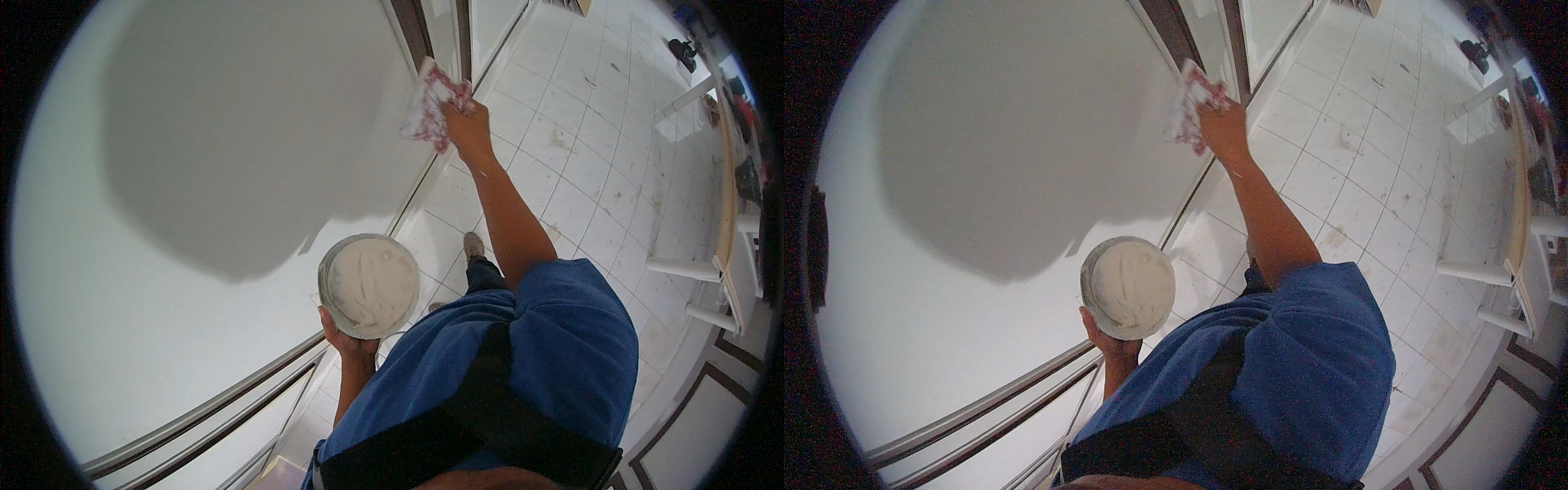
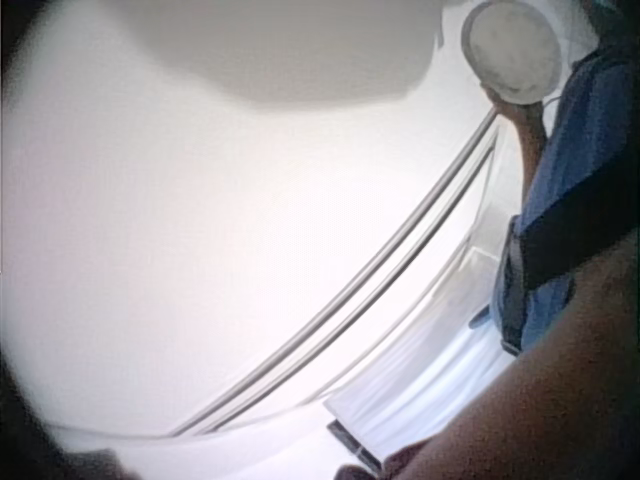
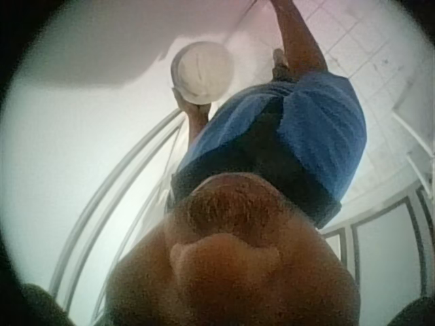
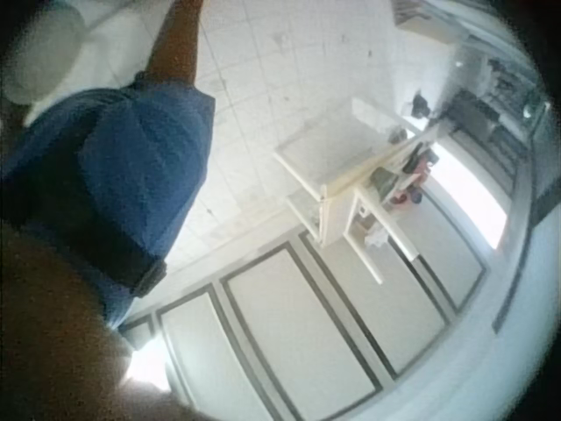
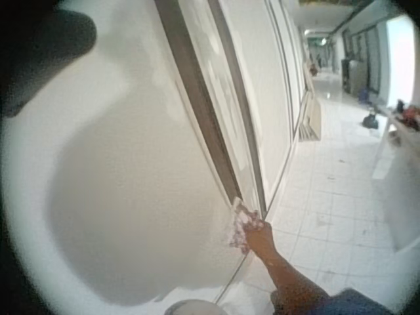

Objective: The person scoops a white compound from a bag into a small metal bowl, then stands up and walks to a wall. They use a small putty knife to apply the white compound to holes or gaps in the wall surface.

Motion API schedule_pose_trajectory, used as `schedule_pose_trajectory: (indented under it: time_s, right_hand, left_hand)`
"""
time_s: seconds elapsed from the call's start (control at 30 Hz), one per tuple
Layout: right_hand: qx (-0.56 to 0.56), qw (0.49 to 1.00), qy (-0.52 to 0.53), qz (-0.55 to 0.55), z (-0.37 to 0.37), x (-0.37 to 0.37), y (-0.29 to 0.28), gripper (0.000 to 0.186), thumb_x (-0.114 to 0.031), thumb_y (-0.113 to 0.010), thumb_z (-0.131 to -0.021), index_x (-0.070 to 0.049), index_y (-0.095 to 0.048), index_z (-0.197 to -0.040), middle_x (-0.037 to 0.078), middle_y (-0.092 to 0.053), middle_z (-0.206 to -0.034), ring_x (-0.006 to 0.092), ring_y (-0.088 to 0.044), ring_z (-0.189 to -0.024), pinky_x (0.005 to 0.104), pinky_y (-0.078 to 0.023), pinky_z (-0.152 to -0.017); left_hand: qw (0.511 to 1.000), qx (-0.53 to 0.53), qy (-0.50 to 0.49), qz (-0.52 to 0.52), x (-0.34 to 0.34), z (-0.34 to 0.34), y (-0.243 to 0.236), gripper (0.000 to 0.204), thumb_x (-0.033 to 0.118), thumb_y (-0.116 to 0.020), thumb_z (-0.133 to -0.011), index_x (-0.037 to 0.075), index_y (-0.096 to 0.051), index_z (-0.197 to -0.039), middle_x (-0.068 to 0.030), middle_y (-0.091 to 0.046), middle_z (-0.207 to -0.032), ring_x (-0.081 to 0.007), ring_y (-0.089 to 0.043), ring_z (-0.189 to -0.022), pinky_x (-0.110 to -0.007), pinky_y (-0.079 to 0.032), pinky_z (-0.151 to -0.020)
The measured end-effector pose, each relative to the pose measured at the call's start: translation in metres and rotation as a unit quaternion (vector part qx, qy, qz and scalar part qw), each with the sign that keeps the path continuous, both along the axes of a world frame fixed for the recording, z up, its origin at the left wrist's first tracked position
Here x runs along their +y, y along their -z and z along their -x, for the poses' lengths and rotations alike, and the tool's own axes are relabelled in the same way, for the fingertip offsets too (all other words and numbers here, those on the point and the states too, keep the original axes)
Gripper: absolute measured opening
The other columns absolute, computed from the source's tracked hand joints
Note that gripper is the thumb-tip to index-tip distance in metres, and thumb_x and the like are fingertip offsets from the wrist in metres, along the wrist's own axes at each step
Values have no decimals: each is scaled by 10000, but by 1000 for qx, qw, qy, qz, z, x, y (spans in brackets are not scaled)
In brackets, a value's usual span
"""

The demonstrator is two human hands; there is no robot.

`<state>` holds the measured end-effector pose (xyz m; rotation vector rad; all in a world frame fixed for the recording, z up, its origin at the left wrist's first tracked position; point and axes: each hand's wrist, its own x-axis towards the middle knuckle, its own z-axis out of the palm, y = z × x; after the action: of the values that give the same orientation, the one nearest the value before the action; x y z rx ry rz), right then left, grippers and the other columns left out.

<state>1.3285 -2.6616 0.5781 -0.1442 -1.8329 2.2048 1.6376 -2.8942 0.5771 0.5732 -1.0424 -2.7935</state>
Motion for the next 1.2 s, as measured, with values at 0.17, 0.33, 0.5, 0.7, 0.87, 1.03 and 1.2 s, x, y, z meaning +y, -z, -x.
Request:
schedule_pose_trajectory:
  time_s: [0.17, 0.33, 0.5, 0.7, 0.87, 1.03, 1.2]
  right_hand:
    - [-53, 998, 10, -9, 15, 27, 172, 180, -75, -622, -789, 94, -641, -848, 47, -608, -715, 156, -577, -662, 322, -469, -585]
    - [-269, 956, 19, -115, 21, 13, 257, 102, -88, -636, -798, -17, -685, -852, 86, -671, -774, 243, -661, -684, 358, -528, -628]
    - [-155, 783, -193, -571, 21, -31, 325, 148, -171, -612, -864, -59, -684, -928, 90, -691, -914, 233, -695, -852, 372, -563, -670]
    - [-214, 973, -27, -86, 70, -9, 471, 173, -135, -624, -868, -15, -620, -993, 108, -656, -894, 257, -689, -798, 424, -569, -540]
    - [-108, 686, -244, -677, 26, -52, 351, 181, -114, -700, -780, -95, -667, -957, 85, -697, -898, 251, -697, -841, 377, -566, -650]
    - [-195, 677, -222, -674, 45, -39, 355, 179, -104, -709, -749, -154, -697, -921, 74, -717, -909, 245, -701, -881, 343, -554, -737]
    - [-345, 922, -41, -170, 46, -43, 364, 152, -88, -656, -772, -110, -681, -921, 84, -702, -887, 249, -694, -847, 362, -558, -706]
  left_hand:
    - [1000, -11, 4, 8, 4, 6, -4, 770, 605, -453, -916, 111, -315, -1490, -170, -365, -1501, -380, -398, -1348, -579, -375, -1078]
    - [1000, -22, 15, 13, 5, 8, -10, 740, 549, -489, -906, 100, -340, -1475, -176, -396, -1476, -384, -423, -1326, -581, -391, -1064]
    - [993, -98, -38, 56, 3, -16, -6, 768, 534, -543, -850, 99, -366, -1457, -175, -435, -1435, -380, -456, -1287, -575, -417, -1032]
    - [994, -96, 10, 49, 1, 20, -15, 786, 524, -561, -827, 100, -363, -1458, -169, -418, -1444, -376, -449, -1290, -576, -425, -1015]
    - [985, -140, -81, 59, 9, -18, -8, 767, 511, -549, -827, 100, -377, -1451, -169, -427, -1437, -372, -455, -1283, -572, -424, -1016]
    - [982, -160, -60, 84, 6, 3, -16, 754, 509, -537, -826, 97, -393, -1441, -170, -449, -1416, -369, -479, -1260, -556, -445, -1001]
    - [981, -164, -50, 85, 5, 4, -15, 758, 509, -539, -823, 86, -397, -1436, -171, -470, -1397, -371, -519, -1215, -549, -483, -964]
